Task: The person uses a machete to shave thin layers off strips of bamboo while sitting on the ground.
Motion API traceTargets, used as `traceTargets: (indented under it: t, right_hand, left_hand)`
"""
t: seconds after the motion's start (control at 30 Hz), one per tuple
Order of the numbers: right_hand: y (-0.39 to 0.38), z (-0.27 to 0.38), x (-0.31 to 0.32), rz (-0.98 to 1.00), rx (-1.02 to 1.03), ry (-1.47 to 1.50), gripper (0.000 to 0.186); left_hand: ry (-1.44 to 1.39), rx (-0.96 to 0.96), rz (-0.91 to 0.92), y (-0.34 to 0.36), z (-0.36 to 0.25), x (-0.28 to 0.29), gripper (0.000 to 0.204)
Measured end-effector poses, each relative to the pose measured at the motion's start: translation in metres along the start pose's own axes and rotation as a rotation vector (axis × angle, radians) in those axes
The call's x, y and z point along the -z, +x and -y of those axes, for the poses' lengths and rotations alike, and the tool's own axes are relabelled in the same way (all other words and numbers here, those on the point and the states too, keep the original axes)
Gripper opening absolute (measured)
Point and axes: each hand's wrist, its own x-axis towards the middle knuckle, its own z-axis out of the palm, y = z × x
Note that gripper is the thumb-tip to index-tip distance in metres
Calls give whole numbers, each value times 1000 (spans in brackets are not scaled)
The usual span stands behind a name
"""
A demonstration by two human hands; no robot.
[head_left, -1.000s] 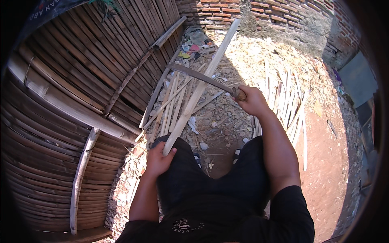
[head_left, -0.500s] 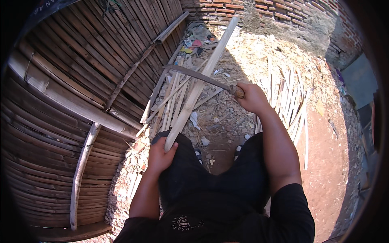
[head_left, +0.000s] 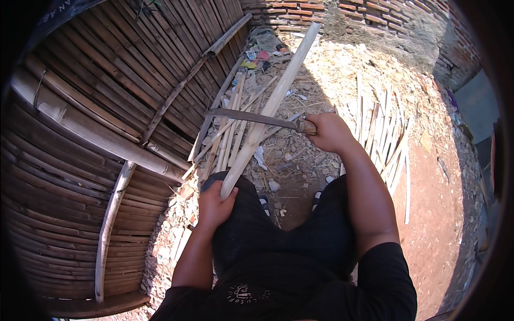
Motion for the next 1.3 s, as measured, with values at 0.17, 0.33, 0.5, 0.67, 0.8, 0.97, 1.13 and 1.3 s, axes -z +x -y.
traceTargets:
  t: [0.17, 0.33, 0.5, 0.67, 0.8, 0.97, 1.13, 1.3]
  right_hand:
    - [-1, -17, 15, 35, -216, 54, 35]
    - [-6, 5, 4, 92, 5, -22, 33]
    - [1, 26, -12, 186, 212, -83, 33]
    - [5, -27, 1, 37, -146, 120, 38]
    - [-1, -43, 8, -25, -298, 171, 41]
    - [-3, -10, 3, 33, -42, 38, 35]
    - [1, 22, -14, 139, 240, -63, 30]
    - [3, 4, -17, 139, 182, 75, 29]
  left_hand:
    - [72, -2, 45, 1, -3, 2, 39]
    - [28, 28, 54, 1, -5, 1, 39]
    - [-18, 38, 27, -1, 1, 2, 42]
    - [19, 7, 31, 1, 0, 3, 42]
    - [49, 16, 68, 1, -3, 3, 37]
    - [-34, 21, 48, 1, 1, 1, 40]
    - [-50, 24, 36, 0, 4, 3, 41]
    - [-55, -11, 40, 5, 1, 1, 42]
